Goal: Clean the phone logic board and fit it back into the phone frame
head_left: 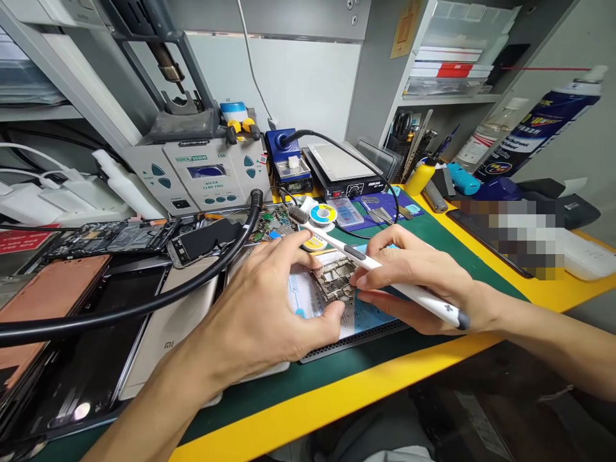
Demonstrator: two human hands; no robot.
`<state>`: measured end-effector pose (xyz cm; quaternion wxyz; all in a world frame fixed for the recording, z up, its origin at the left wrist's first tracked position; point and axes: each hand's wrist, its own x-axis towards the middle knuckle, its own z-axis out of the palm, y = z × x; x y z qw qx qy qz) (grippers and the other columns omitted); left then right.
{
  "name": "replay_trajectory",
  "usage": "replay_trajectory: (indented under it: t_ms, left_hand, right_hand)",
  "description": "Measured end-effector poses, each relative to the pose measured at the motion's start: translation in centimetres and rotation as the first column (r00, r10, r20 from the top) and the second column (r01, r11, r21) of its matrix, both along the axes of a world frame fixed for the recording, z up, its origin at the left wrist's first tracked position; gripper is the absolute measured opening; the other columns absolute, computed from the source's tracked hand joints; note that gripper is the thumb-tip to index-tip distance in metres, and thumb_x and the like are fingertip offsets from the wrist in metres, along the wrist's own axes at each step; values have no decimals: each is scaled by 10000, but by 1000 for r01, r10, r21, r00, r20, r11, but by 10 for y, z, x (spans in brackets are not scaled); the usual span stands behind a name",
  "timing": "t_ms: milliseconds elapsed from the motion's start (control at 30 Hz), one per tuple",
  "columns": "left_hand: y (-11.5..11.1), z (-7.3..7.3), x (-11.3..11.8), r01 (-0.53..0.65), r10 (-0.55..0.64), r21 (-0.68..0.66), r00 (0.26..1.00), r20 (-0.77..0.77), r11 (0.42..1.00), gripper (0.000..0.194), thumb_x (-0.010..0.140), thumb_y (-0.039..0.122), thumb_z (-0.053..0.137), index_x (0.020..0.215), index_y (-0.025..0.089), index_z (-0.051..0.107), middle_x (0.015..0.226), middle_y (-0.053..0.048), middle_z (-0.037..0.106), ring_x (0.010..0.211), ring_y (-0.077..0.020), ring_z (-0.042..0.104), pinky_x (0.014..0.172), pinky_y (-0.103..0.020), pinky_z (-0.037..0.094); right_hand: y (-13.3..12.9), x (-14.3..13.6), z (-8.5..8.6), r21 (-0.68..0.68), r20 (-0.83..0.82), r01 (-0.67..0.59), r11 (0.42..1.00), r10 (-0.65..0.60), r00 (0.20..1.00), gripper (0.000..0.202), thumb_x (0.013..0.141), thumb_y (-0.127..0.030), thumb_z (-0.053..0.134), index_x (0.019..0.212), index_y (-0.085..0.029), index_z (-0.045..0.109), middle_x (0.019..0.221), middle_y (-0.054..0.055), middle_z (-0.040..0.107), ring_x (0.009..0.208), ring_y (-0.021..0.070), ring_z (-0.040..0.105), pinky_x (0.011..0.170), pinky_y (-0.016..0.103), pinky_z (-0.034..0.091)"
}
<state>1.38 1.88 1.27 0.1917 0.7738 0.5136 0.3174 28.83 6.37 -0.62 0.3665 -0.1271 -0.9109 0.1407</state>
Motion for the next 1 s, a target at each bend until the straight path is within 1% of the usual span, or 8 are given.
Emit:
replay_trajectory:
  t_ms: [200,367,533,600,700,800,900,1000]
  left_hand:
    - [1,0,0,9,-9,18,1000,-3,1000,733,781,457,774,1453,206,619,1183,-25,863,1180,-309,795,1110,-491,596]
    - [0,-3,-1,10,-10,40,1000,-11,999,785,781,446,777,1500,187,597,1188,-34,862,1239,-325,778,1154,-508,581]
    - [-1,-9,-4,34,-32,78,999,-34,996,740,812,445,778,1488,210,593,1243,-35,832,1261,-311,748,1161,-504,563]
    - [-2,-11,-6,51,-46,89,998,-53,995,754,825,435,798,1515,231,574,1299,-27,810,1307,-302,718,1185,-495,543]
    - [-6,-13,-8,78,-70,101,994,-81,992,831,864,402,798,1618,242,488,1360,-24,778,1362,-291,677,1238,-495,503]
    - [-9,-15,-9,96,-85,104,991,-108,990,821,902,385,778,1644,259,450,1360,-35,762,1382,-301,659,1228,-505,509]
    - [-10,-16,-8,105,-92,98,988,-125,990,834,927,389,771,1670,268,412,1371,-50,754,1391,-318,653,1225,-534,509]
    - [-10,-16,-8,106,-94,94,988,-125,990,814,947,398,747,1673,263,405,1379,-51,754,1393,-316,662,1239,-548,501]
  right_hand:
    - [-2,-2,4,160,11,-14,987,13,1000,453,965,5,781,1353,-213,697,1052,74,859,856,253,740,881,484,623]
    - [-3,-3,4,184,6,5,983,-6,1000,439,967,-15,779,1355,-213,727,1043,77,865,894,268,766,887,470,642]
    - [-12,-2,12,12,-123,61,998,-59,991,478,877,-58,894,1281,-292,791,1069,65,890,1084,332,808,928,466,688]
    - [-16,2,18,-131,-250,124,984,-153,956,379,985,-141,831,1306,-342,809,1122,68,891,1116,338,817,971,502,689]
    - [-14,13,28,-414,-368,158,896,-324,872,260,1161,-311,656,1320,-378,850,957,48,874,818,269,828,745,438,710]
    - [-4,25,39,-631,-367,87,771,-395,842,199,1099,-465,773,1167,-354,923,606,-3,707,460,169,617,380,298,502]
    - [4,34,50,-763,-341,-21,646,-375,862,210,933,-512,945,1003,-314,948,520,-1,638,420,163,579,293,252,384]
    - [8,40,58,-873,-273,-103,477,-303,913,235,894,-478,940,936,-246,937,556,56,733,415,200,659,320,264,469]
